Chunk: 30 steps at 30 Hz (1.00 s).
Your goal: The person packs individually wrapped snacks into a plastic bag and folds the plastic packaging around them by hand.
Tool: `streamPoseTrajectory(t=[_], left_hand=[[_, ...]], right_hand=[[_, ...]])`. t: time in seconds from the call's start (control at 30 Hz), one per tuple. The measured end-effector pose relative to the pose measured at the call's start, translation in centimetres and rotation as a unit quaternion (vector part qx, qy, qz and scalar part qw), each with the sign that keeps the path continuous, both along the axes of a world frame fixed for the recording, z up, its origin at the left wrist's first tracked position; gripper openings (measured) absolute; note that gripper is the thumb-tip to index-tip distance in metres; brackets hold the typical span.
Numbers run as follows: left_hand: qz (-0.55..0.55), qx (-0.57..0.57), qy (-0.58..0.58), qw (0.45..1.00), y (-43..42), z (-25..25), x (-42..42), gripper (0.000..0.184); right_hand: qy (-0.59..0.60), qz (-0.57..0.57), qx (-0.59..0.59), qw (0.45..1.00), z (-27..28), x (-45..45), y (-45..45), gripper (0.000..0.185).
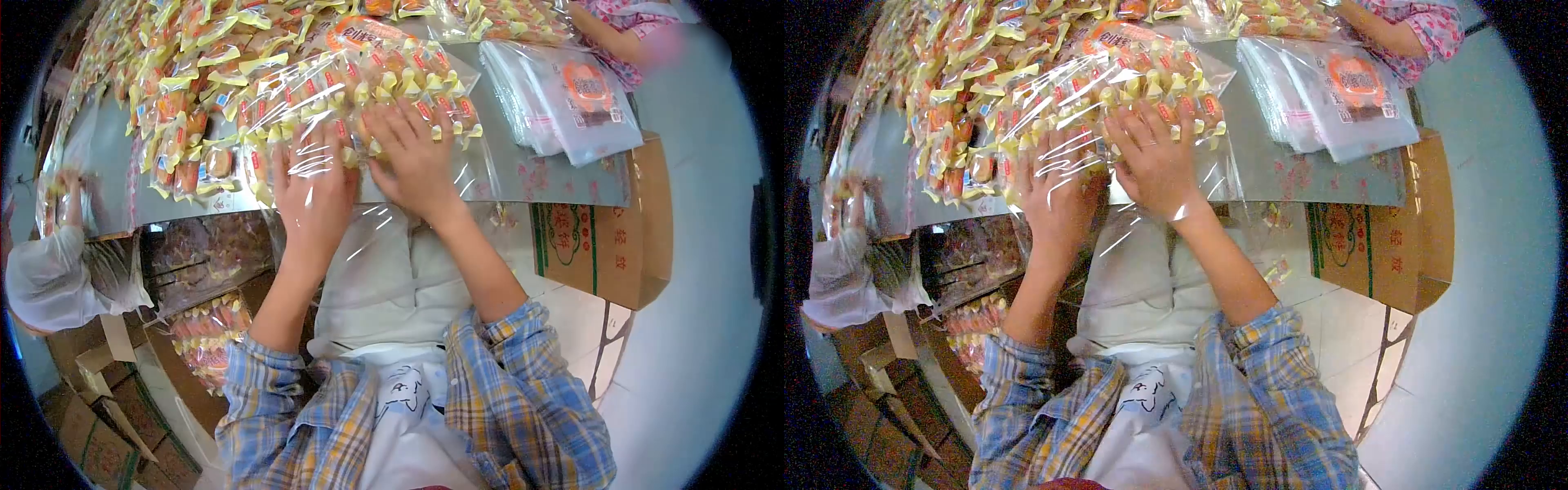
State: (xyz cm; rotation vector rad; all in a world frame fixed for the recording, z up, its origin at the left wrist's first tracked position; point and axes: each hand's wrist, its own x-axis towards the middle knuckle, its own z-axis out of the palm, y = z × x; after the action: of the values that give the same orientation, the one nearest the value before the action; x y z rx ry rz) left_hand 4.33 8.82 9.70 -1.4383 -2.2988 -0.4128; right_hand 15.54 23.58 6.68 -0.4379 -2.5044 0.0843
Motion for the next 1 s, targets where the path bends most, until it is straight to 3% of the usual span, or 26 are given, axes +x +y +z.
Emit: streamPoseTrajectory(t=[0.13,0.3,0.4,0.53,0.63,0.77,0.9,0.93,1.0], left_hand=[[0.030,-0.001,-0.011,0.999,-1.0,-0.8,-0.5,0.052],[-0.008,-0.019,0.040,0.999,-1.5,-1.3,-1.0,0.050],[-0.051,0.057,0.063,0.995,-1.4,-1.7,-1.5,0.049],[-0.025,-0.034,-0.079,0.996,-0.4,0.3,-1.6,0.042],[-0.015,-0.013,-0.130,0.991,0.3,2.0,-1.1,0.049],[0.050,-0.031,0.060,0.996,-0.5,-0.8,0.0,0.067],[0.056,-0.050,-0.007,0.997,-1.5,-1.3,0.8,0.071],[0.019,0.040,-0.005,0.999,-1.3,-2.0,0.9,0.069],[0.009,0.087,-0.049,0.995,-0.9,-2.6,0.2,0.063]], right_hand=[[0.007,0.006,0.071,0.997,-1.2,0.0,0.9,0.065],[0.041,0.014,-0.016,0.999,-1.3,0.0,0.5,0.057],[0.047,-0.003,-0.003,0.999,-1.6,-0.4,0.7,0.057],[0.039,-0.033,-0.006,0.999,-2.1,-1.1,0.2,0.060],[0.000,-0.015,-0.031,0.999,-0.2,-0.5,-0.2,0.063],[0.011,0.036,0.001,0.999,-0.2,2.0,1.1,0.067],[0.011,0.022,0.008,1.000,-0.7,3.1,1.6,0.070],[0.015,0.020,0.011,1.000,-0.7,2.9,1.7,0.069],[0.026,0.020,0.019,0.999,-0.5,2.2,2.2,0.067]])
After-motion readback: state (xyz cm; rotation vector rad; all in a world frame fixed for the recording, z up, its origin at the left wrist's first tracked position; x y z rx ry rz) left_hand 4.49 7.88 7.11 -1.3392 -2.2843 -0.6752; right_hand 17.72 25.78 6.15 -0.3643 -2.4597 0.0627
